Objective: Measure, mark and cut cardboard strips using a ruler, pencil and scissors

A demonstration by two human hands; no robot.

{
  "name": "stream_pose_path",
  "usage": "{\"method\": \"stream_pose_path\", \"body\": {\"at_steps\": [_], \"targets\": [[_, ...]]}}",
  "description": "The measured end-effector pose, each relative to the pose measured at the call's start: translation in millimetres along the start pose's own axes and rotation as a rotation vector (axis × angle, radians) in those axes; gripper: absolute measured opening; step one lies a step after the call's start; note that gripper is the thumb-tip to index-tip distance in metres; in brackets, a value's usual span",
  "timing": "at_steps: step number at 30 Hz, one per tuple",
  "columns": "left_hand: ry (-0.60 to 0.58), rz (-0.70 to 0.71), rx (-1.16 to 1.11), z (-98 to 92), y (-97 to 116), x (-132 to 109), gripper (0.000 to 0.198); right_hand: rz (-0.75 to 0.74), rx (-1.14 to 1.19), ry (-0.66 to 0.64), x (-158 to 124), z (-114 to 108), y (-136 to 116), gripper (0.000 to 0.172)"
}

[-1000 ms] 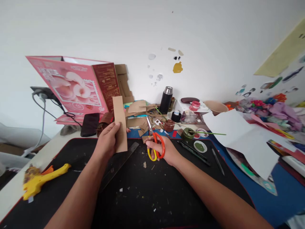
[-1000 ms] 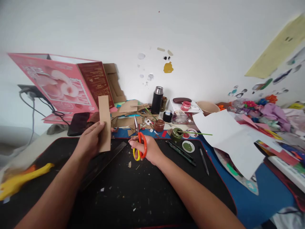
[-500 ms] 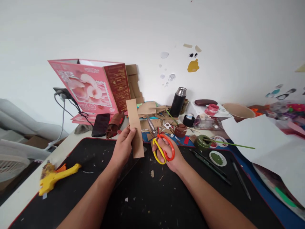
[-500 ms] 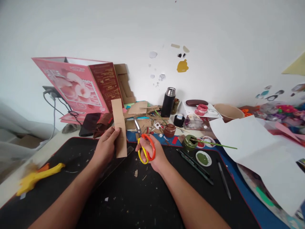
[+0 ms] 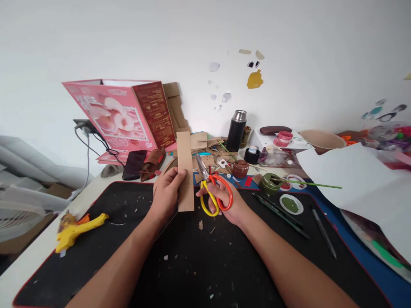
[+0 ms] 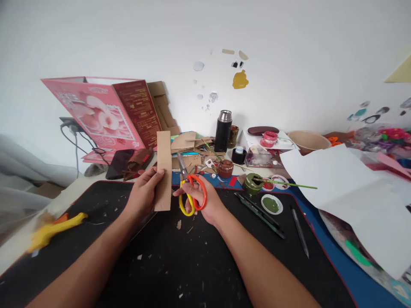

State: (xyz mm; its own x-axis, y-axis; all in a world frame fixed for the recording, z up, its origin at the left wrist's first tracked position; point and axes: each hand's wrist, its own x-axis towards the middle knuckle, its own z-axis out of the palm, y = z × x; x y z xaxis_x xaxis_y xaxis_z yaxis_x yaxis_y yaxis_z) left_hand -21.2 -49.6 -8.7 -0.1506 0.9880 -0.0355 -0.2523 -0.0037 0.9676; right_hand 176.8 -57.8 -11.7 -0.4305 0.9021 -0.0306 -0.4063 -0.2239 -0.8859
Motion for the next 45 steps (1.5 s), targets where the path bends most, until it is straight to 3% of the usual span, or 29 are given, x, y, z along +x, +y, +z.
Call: {"method": "stream_pose_path", "body": {"at_steps": [8,20,28,34,45], "targets": [[0.013,0.132,-0.020,7.5,3,-3,0.051,0.011,0.040,-0.059,-2,1,-1,0.056],[0.056,0.060,-0.125,10.4,3,-2,0.055,-0.032,0.005,-0.094,-4,0,-2,0.074],[0.168,0.098,-0.118,15.8,16,-9,0.058,-0.029,-0.074,-0.138,-4,3,8,0.086],[0.172,0.120,-0.100,14.6,13,-8,0.056,0.001,-0.123,-0.208,-8,4,3,0.094],[0.091,0.174,-0.027,15.6,0,-8,0.048,-0.047,-0.185,-0.032,-6,16,12,0.081]]}}
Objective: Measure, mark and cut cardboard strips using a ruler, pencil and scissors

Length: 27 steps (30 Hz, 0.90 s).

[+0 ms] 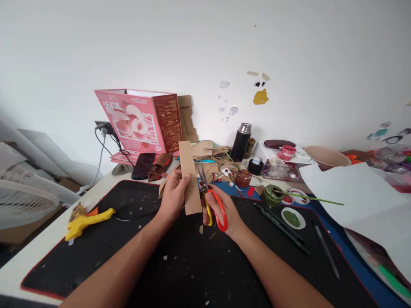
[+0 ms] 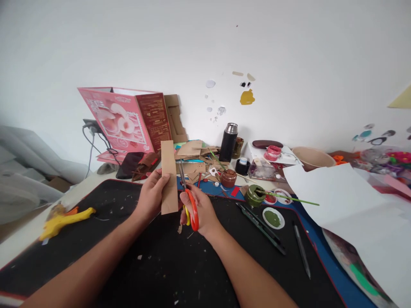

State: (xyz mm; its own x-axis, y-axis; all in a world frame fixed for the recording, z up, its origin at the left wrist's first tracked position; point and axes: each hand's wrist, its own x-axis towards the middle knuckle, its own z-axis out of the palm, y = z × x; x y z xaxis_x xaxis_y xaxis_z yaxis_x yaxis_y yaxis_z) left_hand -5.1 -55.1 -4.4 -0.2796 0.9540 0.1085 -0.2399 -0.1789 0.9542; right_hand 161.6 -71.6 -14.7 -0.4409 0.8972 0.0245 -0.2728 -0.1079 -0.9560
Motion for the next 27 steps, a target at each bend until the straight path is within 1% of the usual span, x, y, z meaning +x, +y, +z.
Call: {"method": "stream_pose_path", "body": {"at_steps": [5,8,12,16,23,27], "targets": [[-0.023,0.013,0.036,-2.1,-3,-5,0.042,0.007,0.002,0.022,-3,4,-5,0.076],[-0.024,0.025,0.091,-1.3,1,-8,0.043,0.021,-0.004,0.014,-4,7,-2,0.072],[-0.035,0.027,0.140,3.1,10,-12,0.048,0.029,-0.004,0.038,-5,10,4,0.066],[-0.048,0.002,0.147,5.8,14,-14,0.052,0.029,-0.021,0.064,-6,11,5,0.068],[-0.081,-0.060,0.182,6.6,17,-17,0.052,0.052,-0.053,0.092,-5,11,1,0.068],[-0.070,-0.068,0.150,7.9,15,-18,0.050,0.055,-0.080,0.095,-6,12,-1,0.066]]}}
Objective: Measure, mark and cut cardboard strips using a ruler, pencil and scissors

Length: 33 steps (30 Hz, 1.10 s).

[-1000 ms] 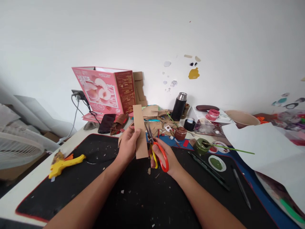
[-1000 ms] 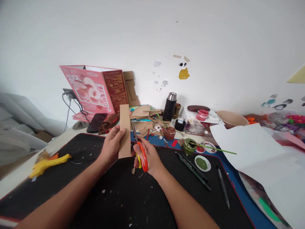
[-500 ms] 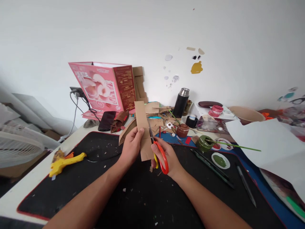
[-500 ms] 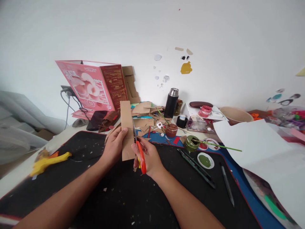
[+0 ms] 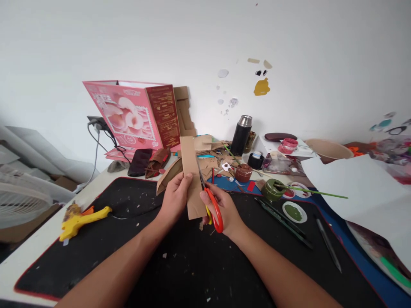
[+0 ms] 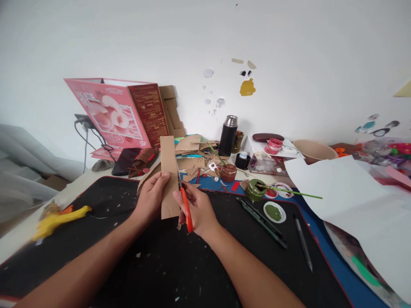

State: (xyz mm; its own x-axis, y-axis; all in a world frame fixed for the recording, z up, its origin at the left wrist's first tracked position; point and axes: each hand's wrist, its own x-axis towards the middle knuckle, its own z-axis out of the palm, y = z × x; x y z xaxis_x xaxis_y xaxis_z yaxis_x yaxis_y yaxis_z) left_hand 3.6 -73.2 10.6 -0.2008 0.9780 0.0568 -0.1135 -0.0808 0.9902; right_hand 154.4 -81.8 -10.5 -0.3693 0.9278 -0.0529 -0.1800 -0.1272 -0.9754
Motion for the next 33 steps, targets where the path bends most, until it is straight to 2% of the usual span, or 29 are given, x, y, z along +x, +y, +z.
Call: {"method": "stream_pose_path", "body": {"at_steps": [9,33], "targets": [[0.006,-0.050,-0.060,1.0,-4,0,0.040,-0.037,-0.025,-0.033,0,-2,5,0.055],[0.029,-0.005,-0.025,2.7,-10,0,0.042,-0.039,-0.036,-0.017,1,0,11,0.057]]}}
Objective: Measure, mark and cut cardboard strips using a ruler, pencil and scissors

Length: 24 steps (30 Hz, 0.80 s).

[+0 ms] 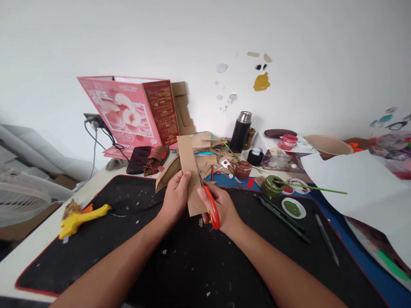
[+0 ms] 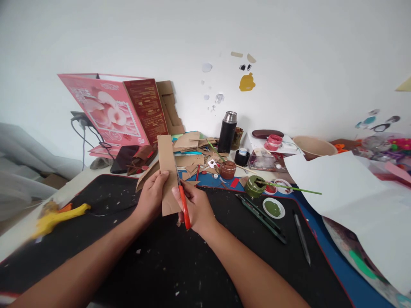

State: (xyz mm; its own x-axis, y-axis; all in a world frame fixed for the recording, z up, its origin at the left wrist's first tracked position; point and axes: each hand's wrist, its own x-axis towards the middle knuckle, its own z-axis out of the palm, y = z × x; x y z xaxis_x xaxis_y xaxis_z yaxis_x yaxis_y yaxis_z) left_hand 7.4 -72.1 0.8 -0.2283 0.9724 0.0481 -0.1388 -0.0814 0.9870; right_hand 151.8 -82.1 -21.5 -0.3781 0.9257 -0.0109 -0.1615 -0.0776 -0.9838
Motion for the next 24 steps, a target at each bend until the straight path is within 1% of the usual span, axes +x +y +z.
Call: {"method": "stream_pose_path", "body": {"at_steps": [4,11,16,24], "targets": [[-0.004,0.012,0.013,1.1,1.3,-0.7,0.046,0.004,-0.003,0.008,-0.1,0.8,-1.0,0.061],[0.011,0.023,0.044,0.5,-0.9,-0.2,0.045,0.031,0.006,0.021,-0.2,3.0,-2.6,0.061],[0.020,0.025,0.069,-1.3,-3.6,1.1,0.045,0.043,0.007,0.024,0.2,3.9,-3.9,0.056],[-0.002,0.019,-0.002,-0.4,-8.1,1.6,0.038,0.041,0.009,0.045,-0.4,2.9,-1.7,0.051]]}}
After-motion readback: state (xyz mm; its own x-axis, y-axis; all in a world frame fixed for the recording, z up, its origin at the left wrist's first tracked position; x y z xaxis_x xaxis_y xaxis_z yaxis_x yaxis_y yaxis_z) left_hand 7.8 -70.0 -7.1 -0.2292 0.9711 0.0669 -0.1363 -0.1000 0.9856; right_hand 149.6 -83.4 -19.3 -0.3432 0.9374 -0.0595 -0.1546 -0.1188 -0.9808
